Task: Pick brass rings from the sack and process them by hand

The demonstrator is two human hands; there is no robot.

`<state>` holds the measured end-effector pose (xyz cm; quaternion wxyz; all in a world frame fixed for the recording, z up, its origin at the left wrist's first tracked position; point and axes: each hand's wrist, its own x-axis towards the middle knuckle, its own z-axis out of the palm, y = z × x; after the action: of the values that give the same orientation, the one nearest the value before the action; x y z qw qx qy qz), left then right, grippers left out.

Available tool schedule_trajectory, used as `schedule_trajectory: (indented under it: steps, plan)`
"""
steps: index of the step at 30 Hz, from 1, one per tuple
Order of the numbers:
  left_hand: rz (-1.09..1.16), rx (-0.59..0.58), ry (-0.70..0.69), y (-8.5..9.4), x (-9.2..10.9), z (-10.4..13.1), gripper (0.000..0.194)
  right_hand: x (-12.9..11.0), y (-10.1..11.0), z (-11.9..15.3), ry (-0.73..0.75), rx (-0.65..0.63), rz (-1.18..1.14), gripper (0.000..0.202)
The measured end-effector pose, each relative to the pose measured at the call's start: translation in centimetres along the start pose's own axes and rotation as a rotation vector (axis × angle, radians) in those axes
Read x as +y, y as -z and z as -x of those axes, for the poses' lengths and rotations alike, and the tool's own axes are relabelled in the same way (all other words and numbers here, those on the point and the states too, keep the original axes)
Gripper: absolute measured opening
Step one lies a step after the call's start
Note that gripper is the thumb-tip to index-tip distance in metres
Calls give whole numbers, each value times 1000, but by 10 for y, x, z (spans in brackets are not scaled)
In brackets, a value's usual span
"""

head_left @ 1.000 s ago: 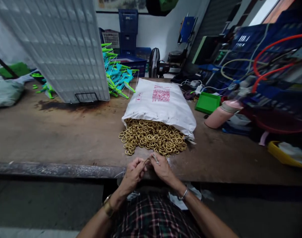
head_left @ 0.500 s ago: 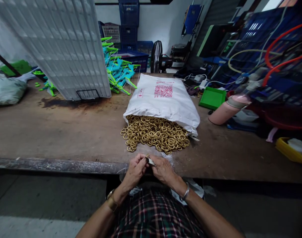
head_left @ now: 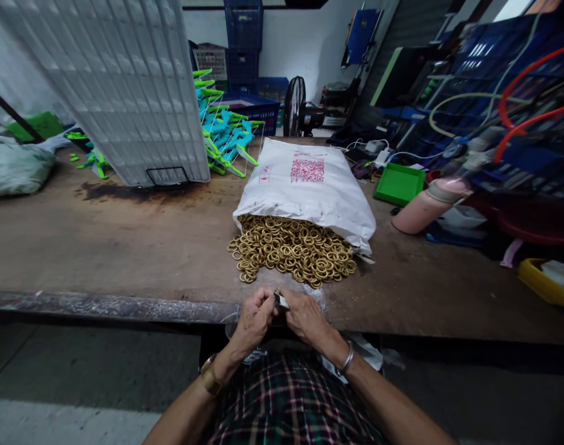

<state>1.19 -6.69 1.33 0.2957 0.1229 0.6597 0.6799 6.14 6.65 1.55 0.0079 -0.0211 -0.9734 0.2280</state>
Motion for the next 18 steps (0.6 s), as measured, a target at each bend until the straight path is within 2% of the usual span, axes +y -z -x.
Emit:
schedule_trajectory:
  steps: [4, 7, 11, 15, 18]
  plan:
    - [70, -5, 77, 2, 3, 6, 37, -2, -2, -4, -59, -59, 60, 32]
    - [128, -42, 117, 3, 9, 14, 36, 5, -4, -11, -118, -41, 95, 31]
    - [286, -118, 145, 1, 13, 19, 32, 17, 4, -26, -170, 87, 163, 26]
    - [486, -40, 174, 2, 10, 14, 34, 20, 18, -50, -207, 245, 208, 22]
    - [516, 11, 164, 5, 7, 10, 34, 19, 26, -67, -263, 279, 262, 18]
